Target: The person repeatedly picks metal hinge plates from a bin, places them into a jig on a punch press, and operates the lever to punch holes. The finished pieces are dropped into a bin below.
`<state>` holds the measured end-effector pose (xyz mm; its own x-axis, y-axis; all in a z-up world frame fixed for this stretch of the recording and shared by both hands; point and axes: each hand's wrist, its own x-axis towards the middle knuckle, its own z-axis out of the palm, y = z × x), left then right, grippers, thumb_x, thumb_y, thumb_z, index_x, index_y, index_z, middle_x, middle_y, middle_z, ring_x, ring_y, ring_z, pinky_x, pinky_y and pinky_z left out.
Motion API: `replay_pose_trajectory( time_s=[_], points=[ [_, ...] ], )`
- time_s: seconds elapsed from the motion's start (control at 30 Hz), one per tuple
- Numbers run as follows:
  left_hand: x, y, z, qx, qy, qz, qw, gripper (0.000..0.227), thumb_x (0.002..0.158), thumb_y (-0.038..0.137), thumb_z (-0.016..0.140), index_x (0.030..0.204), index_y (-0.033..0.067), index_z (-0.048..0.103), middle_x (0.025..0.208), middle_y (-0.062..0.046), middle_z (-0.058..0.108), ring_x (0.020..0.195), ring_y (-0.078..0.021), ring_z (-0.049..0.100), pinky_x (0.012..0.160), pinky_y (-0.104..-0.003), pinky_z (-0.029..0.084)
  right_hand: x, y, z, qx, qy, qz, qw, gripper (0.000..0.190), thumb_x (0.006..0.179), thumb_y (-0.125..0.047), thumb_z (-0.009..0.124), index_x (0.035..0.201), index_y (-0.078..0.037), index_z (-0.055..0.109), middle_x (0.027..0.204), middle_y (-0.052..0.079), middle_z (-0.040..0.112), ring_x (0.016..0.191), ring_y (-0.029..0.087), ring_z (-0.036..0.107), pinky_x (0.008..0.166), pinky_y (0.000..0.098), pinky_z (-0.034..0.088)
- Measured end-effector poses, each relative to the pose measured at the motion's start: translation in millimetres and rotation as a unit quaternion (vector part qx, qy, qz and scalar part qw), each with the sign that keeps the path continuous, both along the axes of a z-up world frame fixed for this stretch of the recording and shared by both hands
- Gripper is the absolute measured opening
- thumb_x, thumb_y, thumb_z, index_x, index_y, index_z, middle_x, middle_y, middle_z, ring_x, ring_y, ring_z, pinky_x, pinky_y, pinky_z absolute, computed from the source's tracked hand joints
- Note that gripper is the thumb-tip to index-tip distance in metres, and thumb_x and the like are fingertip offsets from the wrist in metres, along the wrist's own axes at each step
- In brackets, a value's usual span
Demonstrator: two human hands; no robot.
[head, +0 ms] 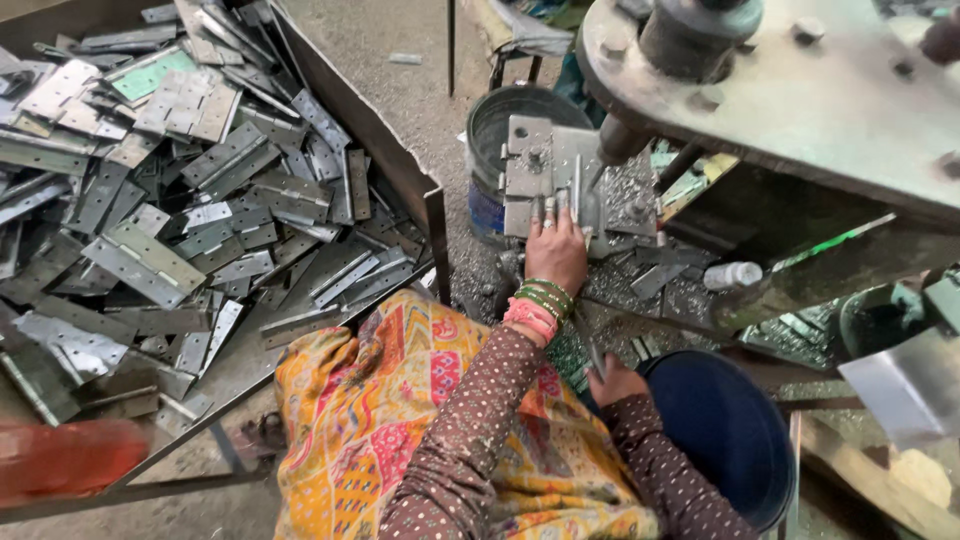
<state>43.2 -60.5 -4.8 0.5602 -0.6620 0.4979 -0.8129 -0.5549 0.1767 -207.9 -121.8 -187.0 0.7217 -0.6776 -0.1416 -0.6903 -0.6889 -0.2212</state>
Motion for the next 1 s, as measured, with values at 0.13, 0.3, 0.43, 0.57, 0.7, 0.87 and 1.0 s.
replay_pose_trajectory(
  time_s=[0.13, 0.3, 0.43, 0.57, 0.7, 0.87, 1.0],
  points=[
    [-11, 12, 6, 0.07, 0.076, -0.038, 0.994, 0.035, 0.097, 0.011, 0.052, 0.125, -0.0049, 0.066, 0.146, -0.023, 0.056, 0.111, -0.0337, 0.064, 0.113, -0.05, 0.039, -5, -2, 13, 0.081, -0.022, 0.009, 0.996, 0.054, 0.085, -0.05, 0.067, 0.112, -0.005, 0.058, 0.086, 0.023, 0.072, 0.08, 0.043, 0.07, 0.07, 0.0514, 0.056],
    [5, 2, 25, 0.082, 0.036, -0.02, 0.996, 0.031, 0.094, 0.021, 0.055, 0.114, 0.0013, 0.069, 0.15, -0.023, 0.046, 0.143, -0.0387, 0.042, 0.122, -0.051, 0.027, 23, -35, 80, 0.072, 0.122, 0.001, 0.99, 0.066, 0.084, -0.063, 0.068, 0.116, -0.007, 0.055, 0.09, 0.022, 0.073, 0.082, 0.039, 0.073, 0.074, 0.0478, 0.058],
    [17, -14, 29, 0.141, 0.081, -0.031, 0.986, 0.037, 0.095, 0.019, 0.054, 0.125, 0.0002, 0.065, 0.155, -0.022, 0.04, 0.141, -0.0331, 0.042, 0.12, -0.052, 0.026, 23, -32, 75, 0.093, 0.099, 0.011, 0.991, 0.065, 0.084, -0.064, 0.068, 0.107, -0.005, 0.061, 0.089, 0.021, 0.074, 0.081, 0.036, 0.074, 0.075, 0.0471, 0.058],
    [21, -18, 26, 0.126, 0.035, -0.019, 0.991, 0.04, 0.093, 0.019, 0.053, 0.127, 0.0004, 0.065, 0.154, -0.021, 0.039, 0.141, -0.0322, 0.042, 0.12, -0.051, 0.024, 4, 2, 26, 0.021, 0.029, -0.021, 0.999, 0.059, 0.088, -0.056, 0.065, 0.118, -0.006, 0.06, 0.088, 0.023, 0.073, 0.081, 0.041, 0.072, 0.074, 0.0507, 0.057],
    [8, 0, 20, 0.145, 0.103, -0.041, 0.983, 0.029, 0.103, 0.017, 0.05, 0.119, 0.0029, 0.07, 0.162, -0.019, 0.039, 0.142, -0.0318, 0.044, 0.127, -0.051, 0.023, -6, 9, 11, 0.055, 0.005, -0.003, 0.998, 0.059, 0.09, -0.053, 0.063, 0.123, -0.004, 0.057, 0.086, 0.024, 0.072, 0.08, 0.043, 0.071, 0.07, 0.0511, 0.057],
    [21, 0, 38, 0.105, 0.038, -0.022, 0.993, 0.029, 0.088, 0.019, 0.058, 0.11, 0.0065, 0.073, 0.153, -0.015, 0.045, 0.141, -0.0316, 0.045, 0.121, -0.053, 0.023, 24, -30, 72, 0.062, 0.062, 0.021, 0.996, 0.062, 0.081, -0.06, 0.071, 0.111, -0.007, 0.06, 0.087, 0.023, 0.072, 0.081, 0.041, 0.071, 0.072, 0.0506, 0.057],
    [33, -15, 29, 0.088, 0.119, -0.03, 0.989, 0.028, 0.094, 0.019, 0.058, 0.113, 0.0041, 0.073, 0.15, -0.016, 0.051, 0.134, -0.033, 0.052, 0.117, -0.055, 0.029, 21, -30, 87, 0.078, 0.118, 0.026, 0.99, 0.064, 0.083, -0.063, 0.068, 0.108, -0.005, 0.058, 0.083, 0.02, 0.073, 0.079, 0.038, 0.074, 0.073, 0.0485, 0.058]
  ],
)
